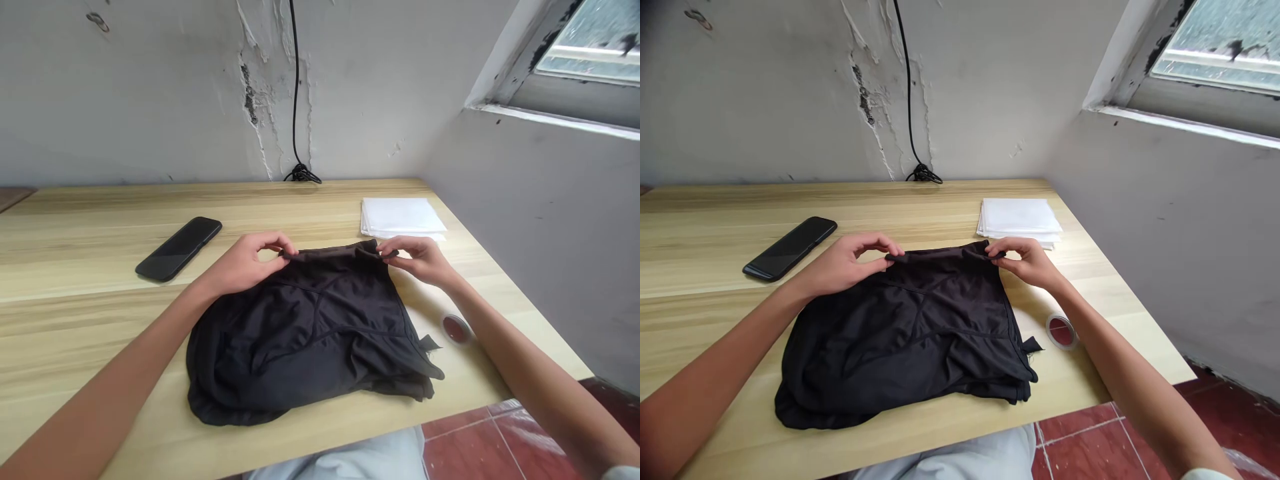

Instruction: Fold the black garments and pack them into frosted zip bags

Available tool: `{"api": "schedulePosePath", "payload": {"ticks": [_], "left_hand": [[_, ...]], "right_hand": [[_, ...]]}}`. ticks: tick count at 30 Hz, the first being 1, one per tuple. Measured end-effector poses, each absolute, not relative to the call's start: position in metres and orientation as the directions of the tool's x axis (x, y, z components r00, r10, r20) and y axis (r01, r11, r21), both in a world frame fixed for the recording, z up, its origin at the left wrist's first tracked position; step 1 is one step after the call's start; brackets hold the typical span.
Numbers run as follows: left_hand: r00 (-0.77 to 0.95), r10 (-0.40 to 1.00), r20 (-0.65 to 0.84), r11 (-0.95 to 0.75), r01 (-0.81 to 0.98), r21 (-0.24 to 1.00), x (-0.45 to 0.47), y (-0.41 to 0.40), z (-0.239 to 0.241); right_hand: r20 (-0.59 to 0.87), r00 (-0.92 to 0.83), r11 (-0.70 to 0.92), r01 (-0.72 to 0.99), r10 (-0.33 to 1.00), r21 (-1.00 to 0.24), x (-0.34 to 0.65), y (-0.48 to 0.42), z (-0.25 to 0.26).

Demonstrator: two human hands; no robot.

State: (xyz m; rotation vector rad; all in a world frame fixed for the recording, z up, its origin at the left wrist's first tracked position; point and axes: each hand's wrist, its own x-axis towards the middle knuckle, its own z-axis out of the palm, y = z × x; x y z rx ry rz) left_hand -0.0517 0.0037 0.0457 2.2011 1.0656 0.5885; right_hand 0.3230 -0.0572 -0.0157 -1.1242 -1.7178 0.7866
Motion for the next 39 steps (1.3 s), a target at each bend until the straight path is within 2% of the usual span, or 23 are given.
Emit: {"api": "schedulePosePath", "payload": {"ticks": [3, 7, 10, 13, 16, 18, 24, 28, 31, 33, 35, 37, 39], "left_hand": [[0.635, 0.767, 0.093, -0.538, 0.558, 0.632, -0.061, -0.017, 0.041], [0.731, 0.682, 0.024, -0.656, 0.597, 0.462, -0.073, -0.045, 0.029], [0.702, 0.706, 0.089, -0.680, 0.638, 0.361, -0.081, -0.070, 0.034], [0.669, 0.735, 0.111, -0.659, 0.665, 0.352, -0.088, -0.100, 0.046], [0.715, 0.699, -0.003, -0.666, 0.651, 0.364, -0.099, -0.125, 0.048], [0.723, 0.690, -0.032, -0.674, 0.657, 0.338, -0.109, -0.137, 0.042], [0.684, 0.730, 0.002, -0.662, 0.705, 0.255, -0.153, -0.156, 0.018], [0.597, 0.794, 0.116, -0.593, 0.718, 0.366, -0.153, -0.153, 0.021], [0.461, 0.878, 0.134, -0.470, 0.771, 0.429, -0.134, -0.134, 0.025], [0.401, 0.907, 0.131, -0.419, 0.816, 0.399, -0.122, -0.115, 0.022], [0.394, 0.913, 0.106, -0.406, 0.852, 0.329, -0.113, -0.099, 0.018], [0.438, 0.895, 0.083, -0.444, 0.861, 0.249, -0.106, -0.089, 0.017], [0.493, 0.861, 0.124, -0.508, 0.840, 0.193, -0.096, -0.088, 0.023]], "right_hand": [[0.300, -0.258, 0.380, 0.369, 0.918, -0.848, 0.328, -0.080, -0.016], [0.198, -0.409, 0.411, 0.541, 0.891, -0.734, 0.330, -0.113, -0.019], [0.213, -0.439, 0.457, 0.581, 0.873, -0.674, 0.330, -0.139, -0.009], [0.159, -0.479, 0.447, 0.577, 0.863, -0.683, 0.328, -0.166, 0.008], [0.039, -0.544, 0.408, 0.580, 0.838, -0.705, 0.327, -0.188, 0.013], [0.007, -0.546, 0.387, 0.583, 0.838, -0.715, 0.330, -0.199, 0.009], [0.002, -0.441, 0.292, 0.591, 0.898, -0.752, 0.344, -0.219, 0.001], [0.039, -0.272, 0.187, 0.546, 0.962, -0.817, 0.339, -0.216, 0.010], [0.042, -0.047, 0.059, 0.500, 0.998, -0.864, 0.328, -0.197, 0.008], [0.012, 0.092, -0.032, 0.457, 0.996, -0.889, 0.321, -0.179, -0.001], [-0.023, 0.147, -0.089, 0.456, 0.989, -0.885, 0.319, -0.162, -0.012], [0.005, 0.135, -0.069, 0.535, 0.991, -0.842, 0.320, -0.150, -0.016], [0.115, 0.102, 0.023, 0.642, 0.988, -0.766, 0.319, -0.144, -0.008]]}}
